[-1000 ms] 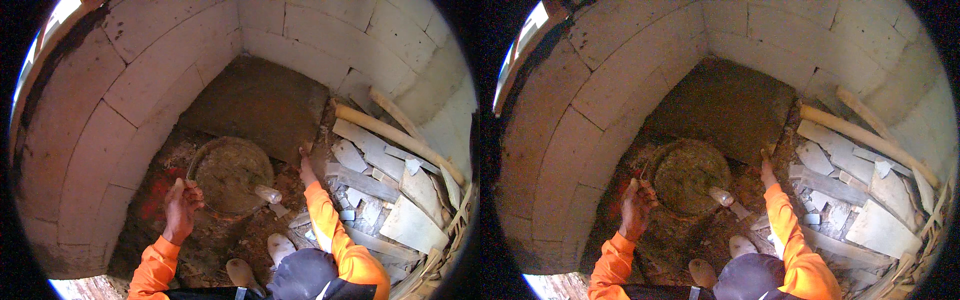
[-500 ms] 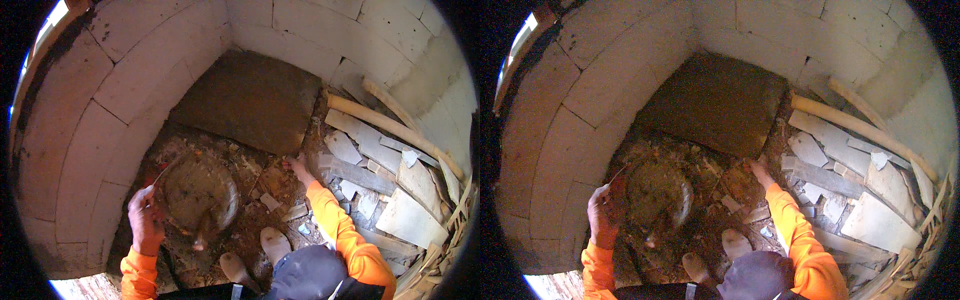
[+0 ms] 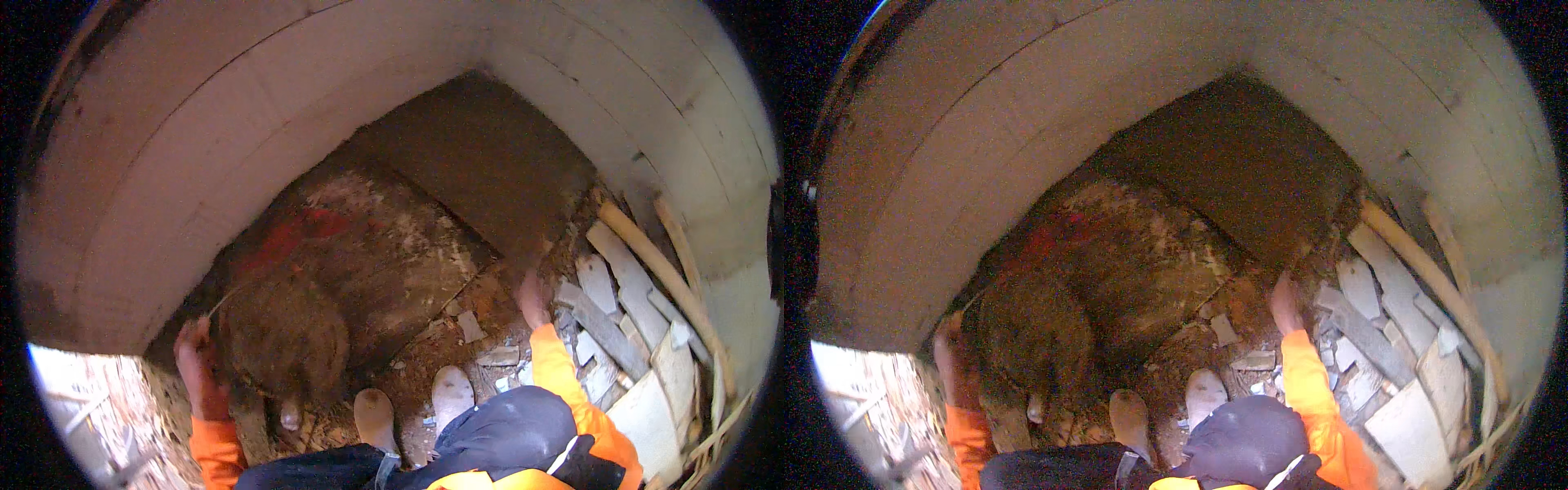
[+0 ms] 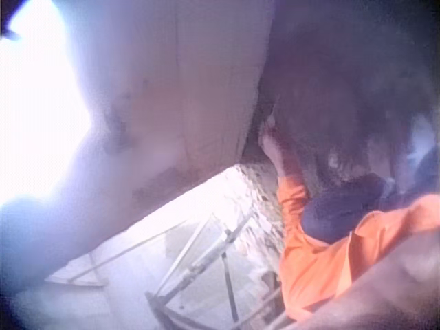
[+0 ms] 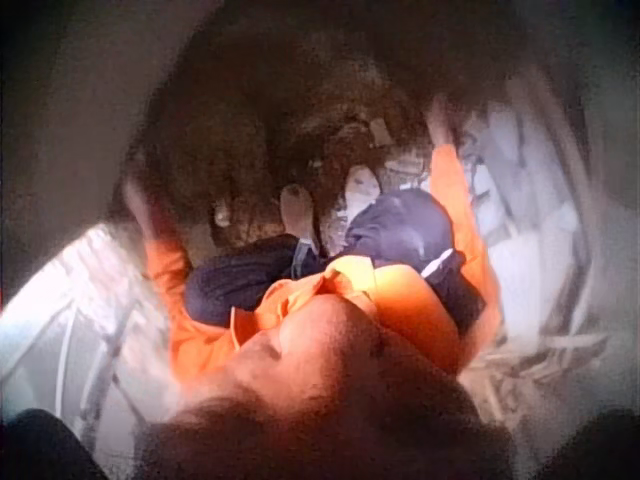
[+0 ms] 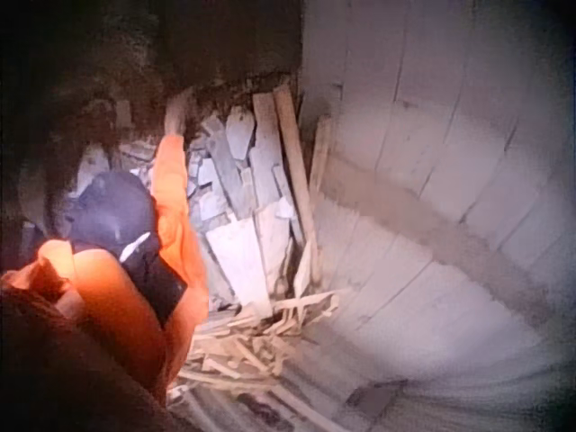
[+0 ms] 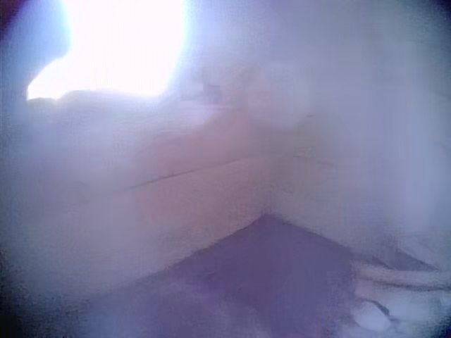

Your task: The person applies plaster to a section of a wall and floor using a trowel, then places a wooden board onto the wet plaster and presses it down.

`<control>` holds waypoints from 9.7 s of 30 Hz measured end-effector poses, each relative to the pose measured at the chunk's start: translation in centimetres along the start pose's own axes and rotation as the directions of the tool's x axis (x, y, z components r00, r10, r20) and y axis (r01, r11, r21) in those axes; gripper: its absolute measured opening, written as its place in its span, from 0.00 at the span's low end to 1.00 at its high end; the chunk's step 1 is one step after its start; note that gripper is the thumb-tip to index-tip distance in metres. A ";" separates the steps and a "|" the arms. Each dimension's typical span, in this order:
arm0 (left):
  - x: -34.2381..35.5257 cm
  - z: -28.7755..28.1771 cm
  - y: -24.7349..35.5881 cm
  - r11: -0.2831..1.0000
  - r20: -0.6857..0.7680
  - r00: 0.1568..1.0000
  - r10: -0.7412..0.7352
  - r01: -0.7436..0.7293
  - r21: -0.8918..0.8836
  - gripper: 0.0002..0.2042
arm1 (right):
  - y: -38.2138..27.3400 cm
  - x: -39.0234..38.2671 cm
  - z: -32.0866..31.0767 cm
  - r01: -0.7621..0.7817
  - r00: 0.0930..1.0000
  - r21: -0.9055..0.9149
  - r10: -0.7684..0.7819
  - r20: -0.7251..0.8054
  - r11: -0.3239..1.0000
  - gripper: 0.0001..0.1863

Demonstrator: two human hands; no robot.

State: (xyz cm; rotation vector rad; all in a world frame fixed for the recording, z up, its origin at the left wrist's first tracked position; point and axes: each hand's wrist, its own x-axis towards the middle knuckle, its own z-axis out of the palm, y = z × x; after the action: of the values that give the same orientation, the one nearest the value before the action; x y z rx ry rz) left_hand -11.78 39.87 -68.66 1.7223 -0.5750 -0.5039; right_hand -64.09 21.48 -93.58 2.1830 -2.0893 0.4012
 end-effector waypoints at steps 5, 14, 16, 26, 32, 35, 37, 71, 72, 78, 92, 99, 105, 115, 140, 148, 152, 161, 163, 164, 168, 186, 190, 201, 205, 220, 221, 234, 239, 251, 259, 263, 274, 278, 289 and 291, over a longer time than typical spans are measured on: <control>1.2 2.1 2.7 0.937 0.108 0.936 -0.335 0.344 -0.069 0.08 | -16.6 1.3 -14.6 0.191 0.856 0.678 -0.459 0.239 0.710 0.10; 3.7 -3.0 -5.1 0.947 0.015 1.000 0.015 -0.019 0.322 0.14 | -35.1 -7.3 -16.9 0.255 -0.018 0.877 -0.904 0.426 0.408 0.30; 3.1 -3.6 -6.6 0.910 -0.015 0.999 0.042 -0.032 0.413 0.16 | -35.1 -7.2 -16.7 0.055 0.007 0.881 -0.882 0.471 0.470 0.30; 1.3 -2.3 -9.5 0.971 0.130 0.963 -0.236 0.238 -0.005 0.17 | -31.8 0.1 -27.6 -0.500 -0.103 0.606 -0.738 0.667 0.618 0.14; 1.7 -1.3 -8.4 0.929 0.127 0.938 -0.324 0.340 -0.143 0.19 | -26.2 5.7 -36.7 -0.172 0.089 0.835 -0.836 0.542 0.523 0.12; 1.9 -3.3 -11.0 0.980 0.098 0.985 -0.144 0.156 -0.122 0.20 | -19.8 6.9 -38.7 -0.562 0.366 0.716 -0.652 0.664 0.414 0.19; 1.3 -2.9 -9.6 0.959 0.172 0.980 -0.096 0.138 -0.249 0.20 | -15.5 6.0 -36.4 -0.646 0.542 0.742 -0.575 0.613 0.182 0.30; 2.7 -1.1 -12.8 0.995 -0.055 0.994 -0.097 0.097 -0.009 0.19 | -16.2 17.6 -0.3 -0.725 0.660 0.665 0.097 0.745 -0.181 0.25; 2.8 -0.8 -13.4 0.992 -0.064 0.991 -0.120 0.117 -0.041 0.19 | -15.7 18.3 0.1 -0.705 0.674 0.680 0.108 0.731 -0.202 0.25; 3.4 -3.5 -14.3 0.997 0.017 0.999 -0.051 0.050 0.057 0.20 | -22.7 17.6 -3.2 -0.691 0.692 0.705 -0.136 0.709 0.161 0.26; 1.2 1.0 -11.7 0.987 0.217 0.971 0.099 -0.124 0.106 0.25 | -3.8 40.4 4.8 -0.466 0.884 0.771 0.199 0.423 0.435 0.17; 2.9 -2.3 -14.7 0.978 0.140 0.983 -0.117 0.138 -0.154 0.26 | -7.1 41.8 -0.5 -0.413 0.813 0.579 -0.002 0.583 0.703 0.20; 3.2 -3.0 -14.4 0.986 0.082 0.991 -0.109 0.119 -0.120 0.23 | -9.7 39.9 -2.4 -0.128 0.810 0.483 -0.189 0.555 0.866 0.22; 3.5 -3.6 -15.0 0.992 -0.040 0.996 -0.075 0.078 0.095 0.17 | -21.6 23.6 -3.4 -0.060 0.715 0.776 -0.516 0.473 0.628 0.23; 1.6 0.4 -13.8 0.981 0.149 0.987 -0.052 0.078 -0.176 0.20 | -10.6 1.5 8.3 -0.704 0.708 0.707 -0.015 0.706 0.066 0.22; 2.5 -2.6 -14.3 0.969 0.093 0.993 -0.077 0.097 -0.228 0.20 | -9.4 4.4 3.1 -0.157 0.398 0.486 0.395 0.828 -0.860 0.16; 3.9 -3.4 -16.3 0.997 0.058 0.998 -0.022 0.027 -0.073 0.19 | -8.8 4.9 -0.5 -0.008 0.594 0.758 0.607 0.528 -0.652 0.13; 3.4 -2.2 -15.8 0.999 -0.033 0.999 -0.013 0.012 -0.030 0.18 | 0.4 12.5 -11.5 -0.122 0.406 0.534 0.533 -0.743 0.837 0.22; 3.0 -2.4 -15.1 0.987 -0.096 0.994 0.059 -0.044 0.155 0.18 | 0.3 13.6 -13.8 -0.121 0.340 0.374 0.392 -0.855 0.920 0.20; 3.1 -2.9 -15.6 0.991 -0.075 0.996 0.054 -0.044 0.125 0.18 | 0.2 14.5 -15.3 -0.018 0.311 0.378 0.364 -0.878 0.926 0.18; 4.6 -3.8 -17.9 0.999 -0.018 1.000 -0.003 0.003 0.035 0.16 | 6.4 17.5 -15.8 0.369 0.693 0.570 0.191 -0.695 0.734 0.16; 0.9 12.7 6.0 0.875 0.592 0.716 0.371 -0.482 0.034 0.27 | 2.4 11.8 -42.9 0.450 0.346 0.623 0.518 -0.782 0.639 0.20; -4.0 26.3 5.6 0.975 0.872 0.478 0.105 -0.221 0.004 0.35 | 3.7 9.4 -45.4 0.474 0.410 0.736 0.618 -0.671 0.484 0.24; -9.6 34.3 -12.3 0.298 0.647 0.695 -0.314 0.719 -0.628 0.30 | 16.6 9.0 -28.5 -0.115 0.739 0.972 0.671 -0.053 0.204 0.22; -8.7 33.4 -12.9 0.317 0.571 0.676 -0.465 0.730 -0.606 0.30 | 20.4 9.4 -18.7 -0.269 0.721 0.948 0.688 0.083 0.168 0.16; -1.2 38.6 -8.9 0.571 0.230 0.722 -0.653 0.668 -0.477 0.41 | 1.6 0.8 -2.8 -0.319 0.715 0.947 0.648 0.262 -0.030 0.16; -0.7 39.4 -9.3 0.557 0.215 0.694 -0.687 0.693 -0.457 0.41 | 2.7 1.3 -2.0 -0.320 0.729 0.946 0.623 0.283 -0.056 0.15; 8.9 52.0 -19.7 0.997 0.560 0.828 -0.030 0.063 -0.040 0.32 | 8.4 9.9 3.3 -0.351 0.718 0.934 0.657 0.227 0.061 0.14; 11.3 49.3 -21.1 0.283 0.707 0.699 0.107 -0.703 0.652 0.25 | 7.4 10.4 7.5 -0.457 0.751 0.830 0.639 0.167 0.320 0.20; 4.3 48.3 -16.2 0.467 0.534 0.773 0.341 -0.633 0.618 0.13 | 14.0 9.2 15.6 -0.508 0.858 0.621 0.417 0.301 0.597 0.24; 2.8 47.7 -17.8 0.917 0.267 0.960 -0.081 0.177 -0.357 0.17 | 5.4 10.0 2.8 -0.470 0.868 0.648 0.446 0.216 0.600 0.16; 1.5 47.8 -14.5 0.763 0.428 0.886 -0.180 0.400 -0.507 0.19 | 7.9 9.8 4.8 -0.562 0.821 0.587 0.481 0.308 0.583 0.19; 2.4 47.5 -14.1 0.931 0.607 0.795 0.007 0.217 -0.295 0.19 | 9.8 10.4 10.4 -0.557 0.815 0.550 0.537 0.218 0.622 0.24; -1.6 48.7 -11.5 0.933 0.635 0.764 -0.116 0.303 -0.195 0.19 | 16.0 9.9 12.0 -0.599 0.800 0.363 0.508 0.320 0.714 0.40; -1.5 47.6 -10.7 0.929 0.587 0.796 -0.150 0.316 -0.192 0.20 | 8.5 10.1 3.1 -0.421 0.902 0.248 0.373 0.218 0.873 0.32; -1.4 47.7 -10.6 0.934 0.610 0.779 -0.142 0.310 -0.177 0.21 | 9.3 10.4 2.4 -0.363 0.931 0.313 0.326 0.167 0.878 0.33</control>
State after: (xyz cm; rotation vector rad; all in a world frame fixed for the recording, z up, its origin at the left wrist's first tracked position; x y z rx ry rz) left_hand -40.79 6.38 -89.25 1.3598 -0.6959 -1.2689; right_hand -72.68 10.34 -94.31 2.0207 -2.6574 0.7389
